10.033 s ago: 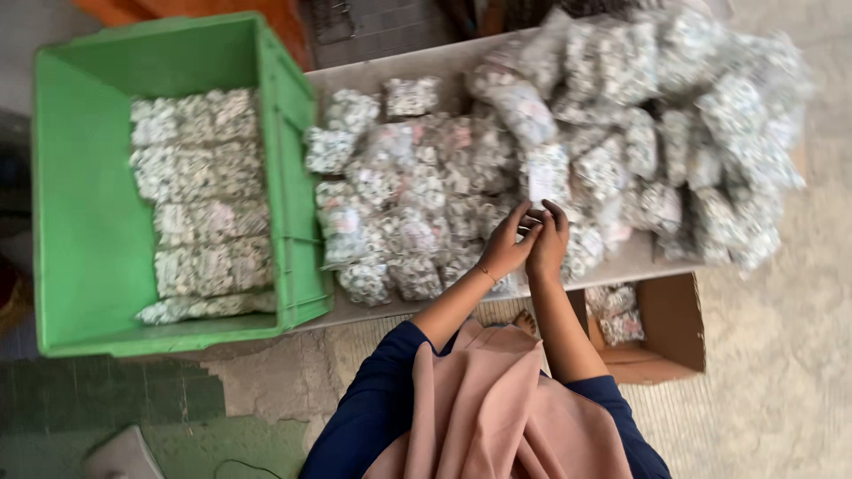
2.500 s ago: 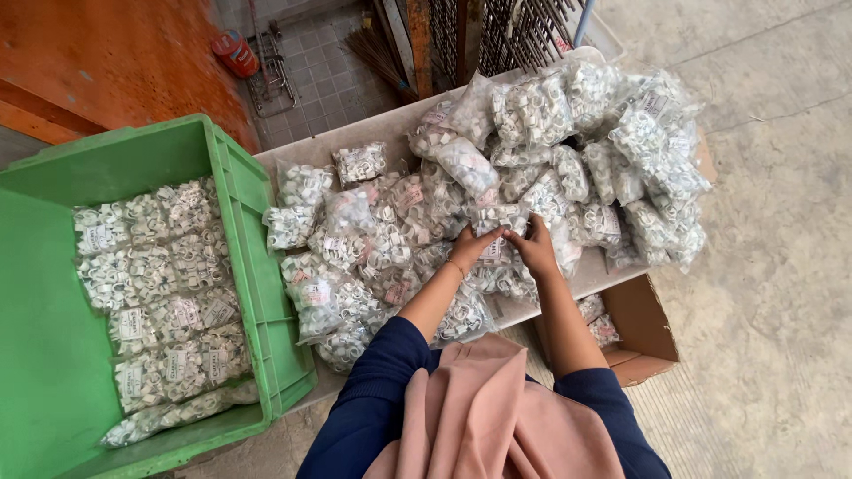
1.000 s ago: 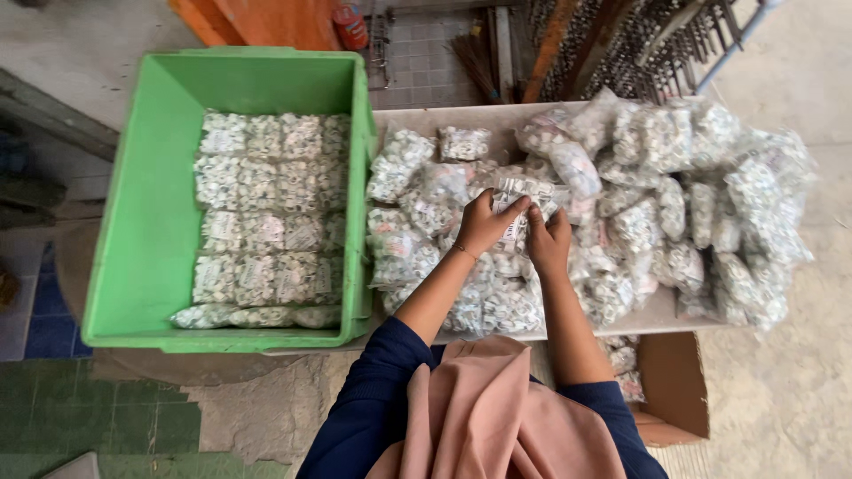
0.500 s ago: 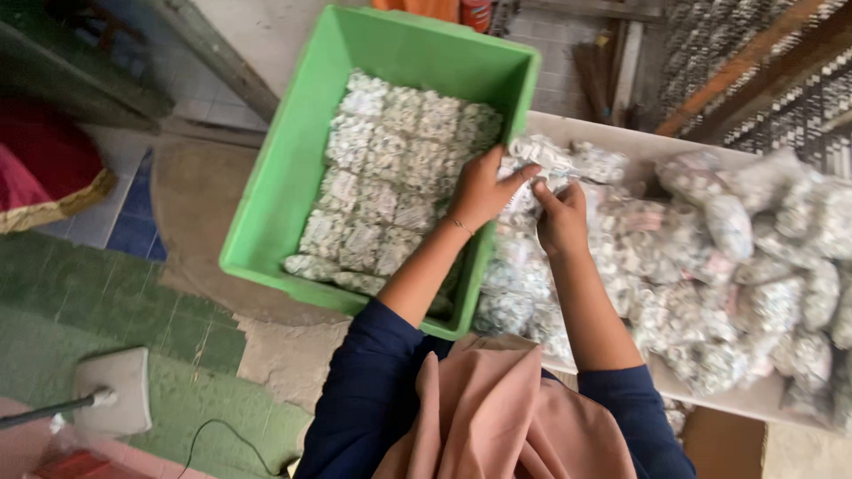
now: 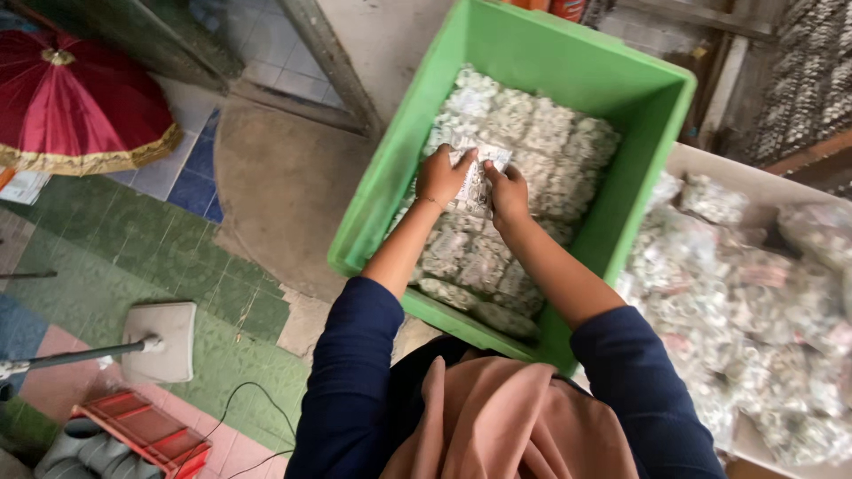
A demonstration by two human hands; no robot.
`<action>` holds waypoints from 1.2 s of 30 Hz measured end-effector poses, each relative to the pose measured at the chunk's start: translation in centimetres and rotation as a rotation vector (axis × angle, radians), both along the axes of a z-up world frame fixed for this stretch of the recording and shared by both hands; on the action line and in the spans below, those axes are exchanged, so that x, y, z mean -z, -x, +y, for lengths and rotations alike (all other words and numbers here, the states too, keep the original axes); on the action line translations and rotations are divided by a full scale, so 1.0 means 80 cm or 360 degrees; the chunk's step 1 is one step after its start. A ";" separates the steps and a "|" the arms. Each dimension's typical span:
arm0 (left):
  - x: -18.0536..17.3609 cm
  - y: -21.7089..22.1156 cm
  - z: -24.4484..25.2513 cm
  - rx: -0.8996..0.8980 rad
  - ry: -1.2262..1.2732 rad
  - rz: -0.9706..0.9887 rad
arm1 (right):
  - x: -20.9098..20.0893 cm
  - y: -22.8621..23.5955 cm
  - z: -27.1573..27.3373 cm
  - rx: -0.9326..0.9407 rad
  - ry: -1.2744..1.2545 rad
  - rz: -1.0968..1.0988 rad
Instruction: The person repeatedly picks up small plastic-wrapped packages from a table and places them into a green bin. They also move some packages from the table into a cardboard box on the floor. The person arranges the packages neatly in the green bin.
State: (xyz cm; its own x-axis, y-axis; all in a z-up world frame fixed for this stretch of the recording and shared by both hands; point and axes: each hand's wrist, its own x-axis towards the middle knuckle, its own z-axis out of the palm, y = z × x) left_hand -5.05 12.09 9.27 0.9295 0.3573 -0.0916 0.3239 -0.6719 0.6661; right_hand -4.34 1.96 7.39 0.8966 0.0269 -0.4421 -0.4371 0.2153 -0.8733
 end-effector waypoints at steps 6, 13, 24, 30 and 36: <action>0.037 0.004 0.025 0.0168 -0.0376 0.0178 | 0.084 -0.022 0.052 0.0136 -0.0189 0.0228; 0.082 0.011 0.046 0.0535 -0.0725 0.0607 | 0.121 -0.018 0.088 -0.0053 -0.0149 0.0329; 0.133 -0.002 0.052 0.0869 -0.1763 0.1102 | 0.127 -0.029 0.085 -0.0668 0.1568 -0.0229; 0.137 -0.007 0.054 0.0978 -0.1946 0.1207 | 0.134 0.014 0.062 -0.0523 0.1954 -0.1677; 0.132 -0.010 0.070 0.1176 -0.1706 0.1120 | 0.146 -0.004 0.051 -0.1496 0.2117 -0.1271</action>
State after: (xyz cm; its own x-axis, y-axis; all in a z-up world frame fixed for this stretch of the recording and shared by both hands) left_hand -4.24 17.67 -1.31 0.8041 0.0207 -0.5942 -0.2640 -0.8830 -0.3881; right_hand -4.01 6.03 -4.28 0.7768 0.6205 -0.1071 0.5765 -0.7692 -0.2757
